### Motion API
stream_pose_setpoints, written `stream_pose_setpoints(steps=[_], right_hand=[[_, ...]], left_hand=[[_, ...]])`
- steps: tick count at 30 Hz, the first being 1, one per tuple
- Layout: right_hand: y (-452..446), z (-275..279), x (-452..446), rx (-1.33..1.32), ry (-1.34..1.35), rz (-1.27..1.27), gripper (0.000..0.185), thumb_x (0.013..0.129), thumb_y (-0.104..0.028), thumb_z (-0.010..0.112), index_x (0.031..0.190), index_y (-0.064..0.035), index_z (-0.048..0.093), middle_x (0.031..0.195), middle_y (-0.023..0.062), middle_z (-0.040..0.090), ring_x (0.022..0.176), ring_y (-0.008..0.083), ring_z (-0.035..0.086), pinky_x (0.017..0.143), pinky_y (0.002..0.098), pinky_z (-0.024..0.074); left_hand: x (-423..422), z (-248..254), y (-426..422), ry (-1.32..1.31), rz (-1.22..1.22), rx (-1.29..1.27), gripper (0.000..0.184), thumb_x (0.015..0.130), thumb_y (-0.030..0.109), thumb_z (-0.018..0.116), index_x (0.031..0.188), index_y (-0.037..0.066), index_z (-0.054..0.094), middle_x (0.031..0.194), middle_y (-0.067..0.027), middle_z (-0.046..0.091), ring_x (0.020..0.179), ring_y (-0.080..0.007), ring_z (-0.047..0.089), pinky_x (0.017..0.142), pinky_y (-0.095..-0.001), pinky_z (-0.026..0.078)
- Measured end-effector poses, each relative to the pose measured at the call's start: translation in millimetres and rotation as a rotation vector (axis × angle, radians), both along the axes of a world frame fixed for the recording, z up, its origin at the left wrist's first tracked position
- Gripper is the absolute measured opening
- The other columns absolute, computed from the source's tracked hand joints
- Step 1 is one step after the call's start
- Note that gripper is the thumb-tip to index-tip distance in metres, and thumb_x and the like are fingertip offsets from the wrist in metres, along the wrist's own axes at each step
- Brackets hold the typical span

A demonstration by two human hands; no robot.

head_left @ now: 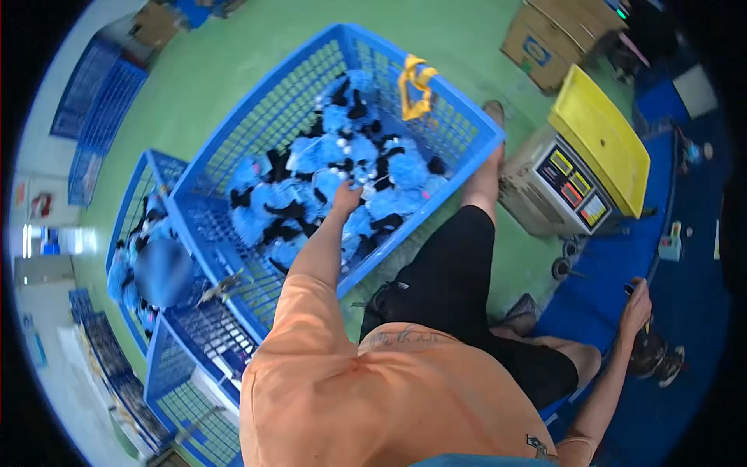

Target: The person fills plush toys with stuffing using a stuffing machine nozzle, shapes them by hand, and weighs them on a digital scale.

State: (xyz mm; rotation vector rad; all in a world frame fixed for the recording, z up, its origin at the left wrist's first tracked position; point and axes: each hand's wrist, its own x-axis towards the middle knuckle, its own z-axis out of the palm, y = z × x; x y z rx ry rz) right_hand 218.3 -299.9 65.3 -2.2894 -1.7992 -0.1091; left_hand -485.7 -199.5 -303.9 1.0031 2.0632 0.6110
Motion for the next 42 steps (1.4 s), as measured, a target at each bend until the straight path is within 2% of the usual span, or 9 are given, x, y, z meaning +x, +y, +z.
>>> stream_pose_setpoints(steps=[6,10,18,22,26,30,33,38,42], right_hand=[[-3,1,1,0.032,0.03,0.046,0.05,0.11,-0.033,0.027,0.108,-0.0022,0.066,0.099,0.0136,0.071,0.076,0.0286,0.064,0.075,0.04,0.0503],[-3,0,3,0.074,-0.04,0.064,0.05,0.109,-0.033,0.026,0.109,-0.0023,0.066,0.098,0.0127,0.071,0.075,0.0261,0.062,0.073,0.0377,0.049],[-4,6,-5,0.005,-0.013,-0.003,0.048,0.107,-0.032,0.027,0.109,-0.0044,0.066,0.092,0.0094,0.068,0.07,0.0229,0.056,0.07,0.0348,0.0458],[-5,7,-2,0.013,-0.043,-0.021,0.046,0.106,-0.031,0.027,0.109,-0.0056,0.065,0.089,0.0078,0.066,0.068,0.0218,0.054,0.069,0.034,0.0448],[-11,-1,1,0.044,-0.051,-0.024,0.045,0.106,-0.031,0.027,0.109,-0.0067,0.065,0.087,0.0067,0.066,0.068,0.021,0.053,0.068,0.0335,0.0446],[-7,-3,-5,0.09,-0.061,-0.033,0.043,0.107,-0.031,0.03,0.108,-0.0083,0.066,0.086,0.0063,0.066,0.067,0.0211,0.054,0.068,0.0328,0.0446],[-3,-8,-13,0.162,-0.046,-0.025,0.041,0.106,-0.03,0.032,0.106,-0.0091,0.067,0.086,0.0063,0.066,0.067,0.0212,0.054,0.067,0.0329,0.0446],[14,2,-58,0.286,-0.081,-0.032,0.029,0.104,-0.027,0.046,0.099,-0.0089,0.068,0.083,0.006,0.066,0.065,0.0208,0.055,0.065,0.0335,0.0447],[28,18,-103,0.253,0.295,0.069,0.011,0.095,-0.011,0.06,0.099,-0.003,0.067,0.086,0.0052,0.069,0.071,0.016,0.058,0.069,0.0278,0.047]], left_hand=[[37,-34,53,0.061,-0.127,-0.056,0.049,0.086,0.028,0.067,0.127,0.001,0.063,0.11,-0.0172,0.07,0.095,-0.0297,0.067,0.086,-0.0373,0.054],[71,-73,89,-0.029,-0.134,0.088,0.051,0.086,0.028,0.064,0.13,0.004,0.06,0.11,-0.0204,0.07,0.099,-0.0378,0.067,0.09,-0.043,0.053],[127,-22,150,0.356,-0.54,-0.09,0.059,0.091,0.022,0.057,0.148,0.02,0.041,0.111,-0.0181,0.069,0.1,-0.0382,0.067,0.087,-0.0483,0.053],[103,-49,155,0.476,-0.593,-0.348,0.041,0.097,0.021,0.045,0.137,0.016,0.054,0.112,-0.0171,0.07,0.102,-0.0388,0.067,0.085,-0.0486,0.053],[90,-20,139,0.511,-0.573,-0.336,0.033,0.094,0.018,0.048,0.124,0.012,0.062,0.106,-0.0166,0.071,0.099,-0.0386,0.068,0.082,-0.0476,0.053],[68,16,117,0.324,-0.335,0.175,0.03,0.092,0.016,0.053,0.118,0.008,0.064,0.1,-0.0177,0.071,0.092,-0.0356,0.068,0.08,-0.0452,0.053],[61,90,94,0.209,-0.155,0.408,0.034,0.089,0.016,0.057,0.121,0.004,0.061,0.095,-0.0157,0.072,0.084,-0.0312,0.067,0.076,-0.0433,0.052],[83,223,63,-0.608,0.023,0.741,0.045,0.094,0.026,0.058,0.134,0.005,0.056,0.116,-0.012,0.068,0.102,-0.0258,0.063,0.095,-0.0372,0.047],[124,317,60,-1.286,-0.066,0.858,0.057,0.096,0.036,0.055,0.144,0.006,0.048,0.135,-0.0116,0.059,0.118,-0.0257,0.057,0.108,-0.0362,0.038]])
